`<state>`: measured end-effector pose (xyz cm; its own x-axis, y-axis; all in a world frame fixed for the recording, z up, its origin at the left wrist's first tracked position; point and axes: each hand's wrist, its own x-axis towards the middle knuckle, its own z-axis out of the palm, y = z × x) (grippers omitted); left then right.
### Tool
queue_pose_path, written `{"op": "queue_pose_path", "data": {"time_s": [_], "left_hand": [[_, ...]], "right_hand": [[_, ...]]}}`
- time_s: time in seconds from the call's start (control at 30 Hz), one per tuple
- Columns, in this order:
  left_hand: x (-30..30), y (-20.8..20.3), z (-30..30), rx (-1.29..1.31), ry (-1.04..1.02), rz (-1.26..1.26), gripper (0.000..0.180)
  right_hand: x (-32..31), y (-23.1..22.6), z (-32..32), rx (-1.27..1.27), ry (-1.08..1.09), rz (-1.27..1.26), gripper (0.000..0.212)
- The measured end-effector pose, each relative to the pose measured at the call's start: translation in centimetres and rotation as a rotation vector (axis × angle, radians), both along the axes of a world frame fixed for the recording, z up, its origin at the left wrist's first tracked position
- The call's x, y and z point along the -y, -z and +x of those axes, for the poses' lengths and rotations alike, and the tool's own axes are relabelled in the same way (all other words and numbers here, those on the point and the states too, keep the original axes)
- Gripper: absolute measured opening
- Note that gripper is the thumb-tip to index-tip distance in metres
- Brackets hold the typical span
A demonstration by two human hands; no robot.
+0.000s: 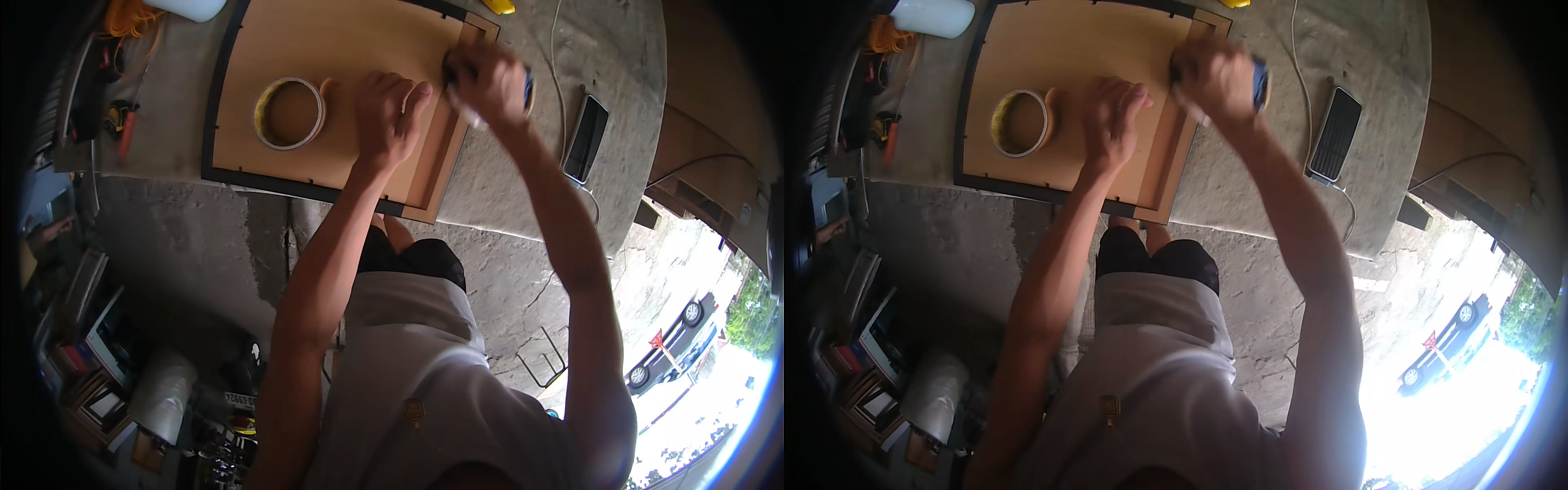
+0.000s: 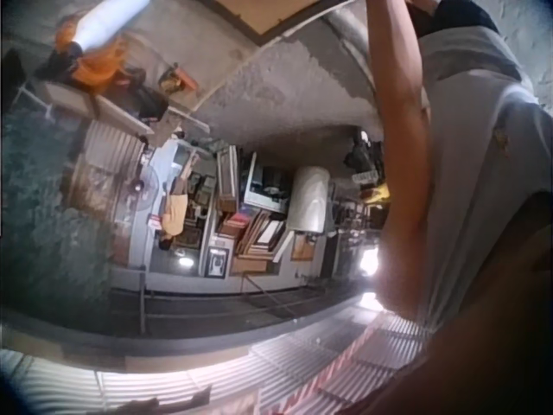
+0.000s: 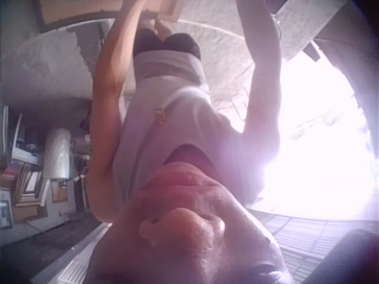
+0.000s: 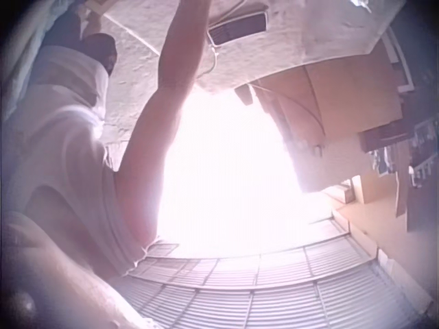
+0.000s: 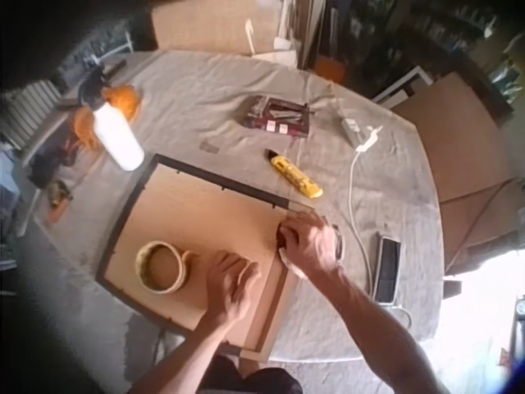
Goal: The person places a printed photograph into a black frame, wipes the frame with a cloth, and then flips it over. They use a staple gun to attach the backing board to the frame and apply tape to the back. The finished frame is left on the workbench.
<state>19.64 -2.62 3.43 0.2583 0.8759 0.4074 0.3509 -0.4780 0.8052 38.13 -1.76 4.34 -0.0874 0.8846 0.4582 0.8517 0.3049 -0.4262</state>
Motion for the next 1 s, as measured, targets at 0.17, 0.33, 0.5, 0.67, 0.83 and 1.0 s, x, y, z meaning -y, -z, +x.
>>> {"op": "queue_pose_path", "data": {"time_s": [0.17, 0.33, 0.5, 0.67, 0.83, 1.0], "left_hand": [[-0.2, 0.3, 0.4, 0.031, -0.013, 0.006, 0.036], [-0.4, -0.2, 0.8, -0.015, -0.028, 0.021, 0.035], [-1.0, -0.5, 0.0, -0.095, 0.029, 0.029, 0.031], [3.0, -7.4, -4.1, -0.008, 0.103, -0.094, 0.016], [-1.2, -6.3, -17.6, -0.271, -0.461, 0.007, 0.026], [-6.9, -1.7, -25.2, -0.642, -0.295, -0.438, 0.047]], "right_hand": [[12.3, -2.0, -7.2, -0.072, -0.074, -0.187, 0.011], [15.1, -2.4, -10.0, -0.165, -0.009, -0.267, 0.005], [14.4, -5.2, -7.8, -0.338, -0.007, -0.744, 0.019], [14.6, -5.6, -4.6, -0.418, 0.524, -0.876, 0.037], [13.3, -4.6, -5.6, -0.466, 0.647, -0.807, 0.045], [12.3, -4.2, -6.9, -0.282, 0.684, -0.740, 0.041]]}}
